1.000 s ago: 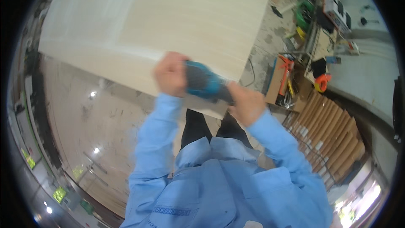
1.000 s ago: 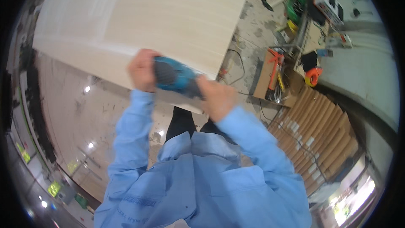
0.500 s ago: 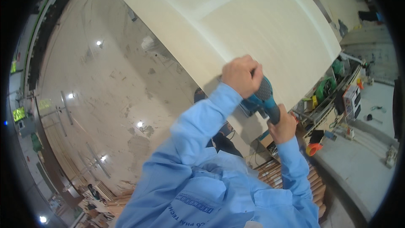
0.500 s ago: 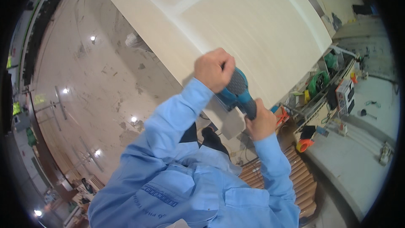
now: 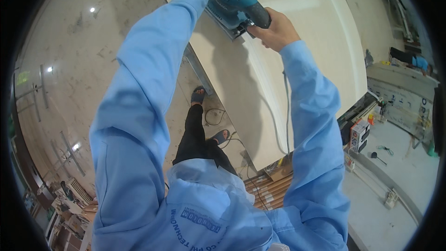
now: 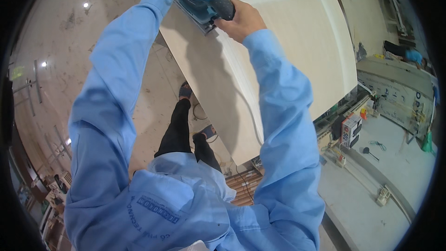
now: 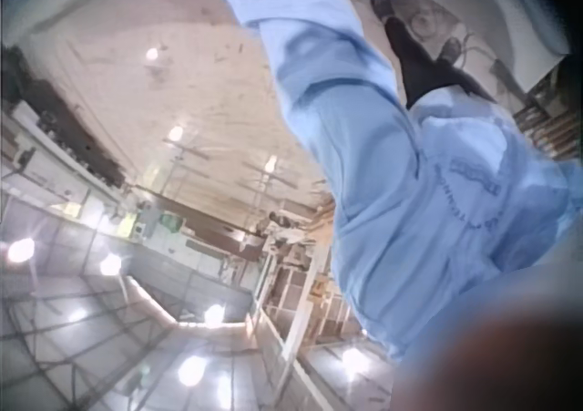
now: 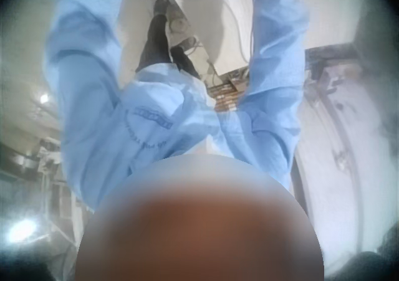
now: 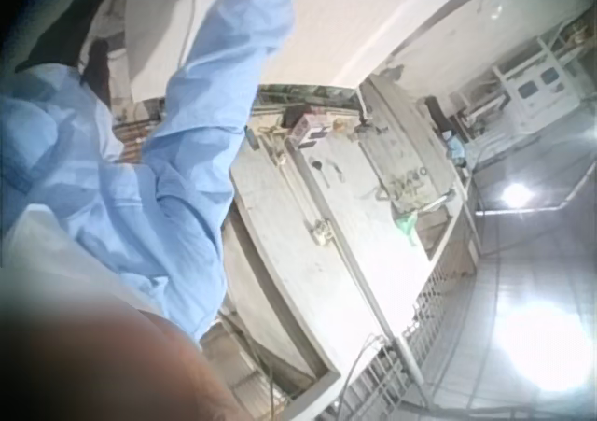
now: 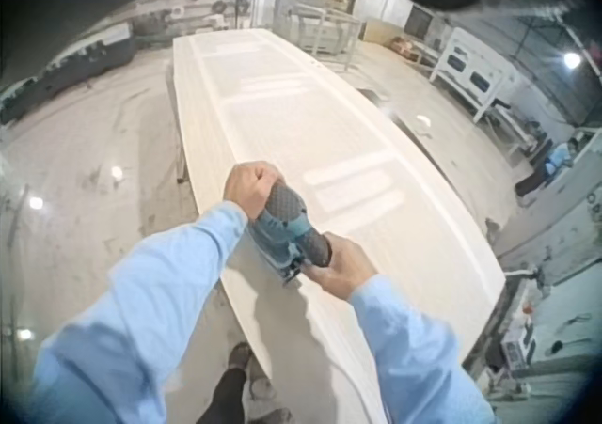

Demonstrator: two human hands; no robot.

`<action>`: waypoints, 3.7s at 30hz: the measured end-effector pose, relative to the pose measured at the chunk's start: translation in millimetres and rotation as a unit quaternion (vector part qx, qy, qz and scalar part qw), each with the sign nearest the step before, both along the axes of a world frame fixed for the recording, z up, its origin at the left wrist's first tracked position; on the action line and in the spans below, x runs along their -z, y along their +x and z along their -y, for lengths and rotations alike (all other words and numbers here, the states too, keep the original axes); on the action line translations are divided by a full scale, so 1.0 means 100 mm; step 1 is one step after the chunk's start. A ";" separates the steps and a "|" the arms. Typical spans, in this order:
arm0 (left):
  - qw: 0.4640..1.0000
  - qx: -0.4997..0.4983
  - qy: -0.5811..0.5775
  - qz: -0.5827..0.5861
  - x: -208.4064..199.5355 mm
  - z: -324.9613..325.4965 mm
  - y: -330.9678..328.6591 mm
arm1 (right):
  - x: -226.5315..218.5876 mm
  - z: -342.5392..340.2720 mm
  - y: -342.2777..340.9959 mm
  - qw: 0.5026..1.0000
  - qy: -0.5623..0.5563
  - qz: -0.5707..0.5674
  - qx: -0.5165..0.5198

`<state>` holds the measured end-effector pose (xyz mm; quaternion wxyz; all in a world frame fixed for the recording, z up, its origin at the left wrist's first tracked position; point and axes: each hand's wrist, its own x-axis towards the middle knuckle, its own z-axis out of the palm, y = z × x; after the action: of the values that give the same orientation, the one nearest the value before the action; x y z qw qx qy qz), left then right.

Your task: The person uses an electric sander to smooth the surface of a large white panel. They move the sander across the panel in overlapping passes, covering different sections systematically.

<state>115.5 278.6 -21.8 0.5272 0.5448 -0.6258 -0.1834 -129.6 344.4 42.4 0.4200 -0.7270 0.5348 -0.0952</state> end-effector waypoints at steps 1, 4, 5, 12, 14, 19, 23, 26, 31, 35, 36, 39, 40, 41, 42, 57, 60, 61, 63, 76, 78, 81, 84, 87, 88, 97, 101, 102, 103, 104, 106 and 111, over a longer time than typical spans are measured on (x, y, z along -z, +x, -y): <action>1.000 -0.007 -0.009 -0.024 0.03 -0.04 -0.10 | 0.02 -0.01 -0.09 0.994 -0.086 -0.052 -0.036; 0.998 -0.013 0.050 0.042 0.06 -0.28 -0.71 | 0.10 -0.49 -0.56 0.985 -0.158 -0.060 -0.012; 0.999 0.009 0.050 0.010 0.04 -0.44 -0.93 | 0.12 -0.72 -0.74 0.986 -0.156 -0.062 0.018; 0.994 0.100 0.031 -0.029 -0.21 -2.12 -2.38 | -0.05 -2.58 -1.96 0.982 -0.112 -0.085 0.124; 0.992 0.122 0.034 -0.012 -0.24 -2.55 -2.72 | -0.10 -3.07 -2.28 0.982 -0.092 -0.081 0.141; 0.982 0.175 0.003 -0.076 -0.28 -3.24 -3.44 | -0.16 -3.91 -2.88 0.965 -0.101 -0.127 0.206; 0.980 0.176 -0.029 -0.086 -0.23 -3.31 -3.63 | -0.18 -4.01 -3.04 0.959 -0.133 -0.159 0.195; 0.981 0.164 -0.029 -0.098 -0.20 -3.13 -3.46 | -0.16 -3.77 -2.92 0.960 -0.132 -0.165 0.185; 0.985 0.110 -0.070 -0.110 -0.17 -2.44 -2.62 | -0.11 -2.93 -2.19 0.960 -0.166 -0.182 0.132; 0.987 0.110 -0.060 -0.096 -0.08 -1.68 -1.71 | -0.09 -2.07 -1.31 0.960 -0.199 -0.175 0.094; 0.986 0.102 -0.076 -0.112 -0.05 -1.45 -1.51 | -0.08 -1.85 -1.10 0.959 -0.199 -0.184 0.087; 0.988 0.082 -0.084 -0.101 0.08 -0.81 -0.87 | -0.04 -1.14 -0.50 0.955 -0.235 -0.177 0.047; 0.990 0.059 -0.058 -0.111 0.11 -0.62 -0.71 | -0.02 -0.92 -0.31 0.952 -0.254 -0.168 0.036; 0.986 0.067 -0.045 -0.146 0.11 -0.37 -0.44 | 0.00 -0.68 -0.12 0.948 -0.267 -0.173 0.028; 0.984 0.059 -0.066 -0.157 0.11 -0.16 -0.26 | 0.04 -0.44 0.06 0.942 -0.285 -0.175 0.016; 0.994 0.059 0.088 -0.037 -0.11 -1.74 -2.07 | 0.01 -2.14 -1.73 0.990 -0.104 -0.035 0.092; 0.992 0.096 0.066 -0.040 -0.27 -2.92 -2.62 | -0.16 -3.28 -2.33 0.993 -0.002 -0.024 0.116; 0.989 0.108 0.097 -0.037 -0.35 -3.29 -2.76 | -0.21 -3.61 -2.47 0.994 -0.014 -0.022 0.104; 0.991 0.112 0.077 -0.009 -0.49 -3.82 -2.93 | -0.29 -4.18 -2.62 0.993 0.001 -0.044 0.109; 0.988 0.009 0.152 0.033 -0.08 -1.33 -0.38 | 0.03 -1.59 -0.10 0.986 -0.161 -0.020 0.022; 0.998 -0.022 0.055 0.022 -0.04 -0.83 -0.02 | 0.15 -1.18 0.12 0.972 -0.233 0.018 -0.010; 0.995 0.046 0.018 0.092 0.05 -0.80 -0.42 | 0.23 -1.41 -0.20 0.977 -0.200 0.065 0.034; 0.962 0.127 0.191 -0.145 -0.03 -1.92 -1.40 | 0.04 -2.45 -0.94 0.988 -0.060 0.001 0.142; 0.967 0.213 0.139 -0.023 -0.43 -2.90 -2.05 | -0.27 -3.55 -1.35 0.961 0.065 -0.074 0.258; 0.940 0.288 0.180 -0.039 -0.47 -3.12 -2.17 | -0.29 -3.84 -1.38 0.971 0.001 -0.072 0.230; 0.963 0.223 0.124 -0.081 -0.08 -1.30 -0.72 | -0.05 -2.20 0.04 0.974 -0.078 0.031 0.209; 0.950 0.274 0.120 -0.085 -0.10 -0.79 -0.36 | 0.22 -1.91 0.09 0.974 -0.134 0.019 0.181; 0.951 0.276 0.119 -0.072 -0.10 -0.90 -0.48 | 0.25 -2.06 -0.14 0.977 -0.123 0.016 0.174; 0.954 0.281 0.071 -0.083 -0.03 -1.10 -0.77 | 0.30 -2.24 -0.39 0.975 -0.152 0.026 0.162; 0.954 0.284 0.035 -0.086 0.06 -1.41 -1.16 | 0.28 -2.54 -0.69 0.975 -0.113 0.024 0.190; 0.964 0.246 0.051 -0.087 0.11 -2.17 -1.98 | 0.13 -3.30 -1.29 0.968 -0.116 0.047 0.216; 0.922 0.367 0.120 -0.018 -0.33 -3.59 -3.24 | -0.22 -4.75 -1.93 0.927 -0.025 -0.093 0.363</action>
<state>-208.8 637.4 10.9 0.3652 0.3328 -0.7454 -0.4476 -322.5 819.5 64.5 0.2862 -0.4989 0.7964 -0.1867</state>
